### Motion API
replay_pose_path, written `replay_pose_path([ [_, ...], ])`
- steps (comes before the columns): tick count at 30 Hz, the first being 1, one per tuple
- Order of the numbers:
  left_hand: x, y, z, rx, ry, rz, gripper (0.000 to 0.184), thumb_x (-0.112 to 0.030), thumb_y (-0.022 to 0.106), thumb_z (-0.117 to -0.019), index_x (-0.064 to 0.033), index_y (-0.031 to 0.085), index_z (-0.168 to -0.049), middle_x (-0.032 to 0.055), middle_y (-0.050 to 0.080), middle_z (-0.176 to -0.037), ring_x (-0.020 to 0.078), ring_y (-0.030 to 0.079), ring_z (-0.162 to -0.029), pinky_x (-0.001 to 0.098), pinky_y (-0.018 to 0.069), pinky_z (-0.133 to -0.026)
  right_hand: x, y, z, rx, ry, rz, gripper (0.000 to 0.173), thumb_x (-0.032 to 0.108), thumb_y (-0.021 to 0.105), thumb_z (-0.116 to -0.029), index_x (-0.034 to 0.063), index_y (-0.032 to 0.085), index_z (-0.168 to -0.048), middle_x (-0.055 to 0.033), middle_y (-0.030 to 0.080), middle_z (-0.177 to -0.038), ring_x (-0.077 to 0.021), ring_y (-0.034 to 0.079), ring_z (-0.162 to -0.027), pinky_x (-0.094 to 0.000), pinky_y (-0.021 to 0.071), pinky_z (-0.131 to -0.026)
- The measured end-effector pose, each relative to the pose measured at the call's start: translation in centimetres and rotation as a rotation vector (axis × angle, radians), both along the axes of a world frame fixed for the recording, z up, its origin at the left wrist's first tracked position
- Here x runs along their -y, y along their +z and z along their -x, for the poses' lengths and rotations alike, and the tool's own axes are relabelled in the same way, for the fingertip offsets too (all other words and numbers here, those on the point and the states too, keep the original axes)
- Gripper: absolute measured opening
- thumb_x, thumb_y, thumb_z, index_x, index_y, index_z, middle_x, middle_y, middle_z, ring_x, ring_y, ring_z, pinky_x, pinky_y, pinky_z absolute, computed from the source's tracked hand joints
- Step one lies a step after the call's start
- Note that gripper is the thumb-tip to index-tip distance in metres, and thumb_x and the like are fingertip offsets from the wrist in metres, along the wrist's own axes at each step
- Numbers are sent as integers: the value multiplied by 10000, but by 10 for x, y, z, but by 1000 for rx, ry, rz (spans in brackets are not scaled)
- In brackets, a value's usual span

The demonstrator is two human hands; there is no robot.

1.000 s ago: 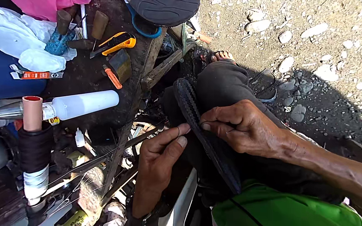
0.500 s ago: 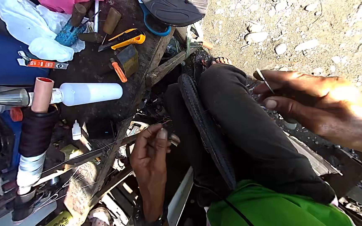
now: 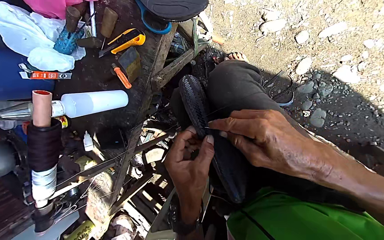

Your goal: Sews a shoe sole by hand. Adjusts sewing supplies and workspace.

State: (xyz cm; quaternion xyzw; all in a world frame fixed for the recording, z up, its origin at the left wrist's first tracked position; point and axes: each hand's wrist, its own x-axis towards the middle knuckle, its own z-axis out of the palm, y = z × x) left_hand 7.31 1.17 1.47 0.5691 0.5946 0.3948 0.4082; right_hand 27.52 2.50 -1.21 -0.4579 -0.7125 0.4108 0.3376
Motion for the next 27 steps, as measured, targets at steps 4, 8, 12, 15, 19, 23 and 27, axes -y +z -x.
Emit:
replay_pose_path([
  [4,-3,0,4,33,-2,14,221,-12,726,-854,75,684,-1053,89,728,-907,140,708,-786,275,618,-713,-3,0,7,-9,15,-3,360,222,482,-1015,220,744,-1260,37,668,-860,-91,621,-757,-283,483,-616],
  [8,-4,-1,5,63,3,8,202,1,735,-845,67,686,-1030,92,730,-916,144,712,-787,279,623,-717,-4,1,7,-17,15,8,355,219,488,-1010,224,754,-1245,41,664,-849,-85,618,-748,-281,481,-608],
  [12,-3,0,3,68,1,1,196,9,732,-844,68,687,-1026,90,730,-914,145,715,-787,281,626,-719,-6,2,5,-10,23,11,353,215,491,-1004,225,761,-1231,47,659,-838,-76,609,-723,-278,474,-588],
  [15,-3,-4,0,58,-6,-40,201,-4,738,-837,64,682,-1018,89,725,-907,143,715,-775,279,627,-698,-11,9,1,54,38,-10,352,217,486,-995,236,776,-1194,54,667,-826,-78,614,-692,-289,471,-558],
  [19,-3,-9,-9,12,3,-102,184,-34,742,-822,59,684,-970,89,689,-885,136,687,-736,262,611,-648,-25,27,-8,246,117,-59,305,250,498,-963,262,785,-1064,72,670,-785,-96,630,-666,-318,450,-508],
  [23,-4,-13,-18,-43,28,-151,149,-51,743,-804,39,694,-911,63,670,-825,113,667,-702,240,593,-616,-39,40,-8,351,182,-84,246,270,528,-939,255,774,-932,80,655,-730,-100,628,-640,-332,438,-490],
  [27,-5,-11,-12,38,-26,-100,165,-52,751,-837,51,701,-955,80,683,-859,134,683,-734,264,614,-655,-46,41,-12,340,238,-99,220,271,541,-937,248,758,-906,96,637,-709,-74,605,-618,-317,432,-487],
])
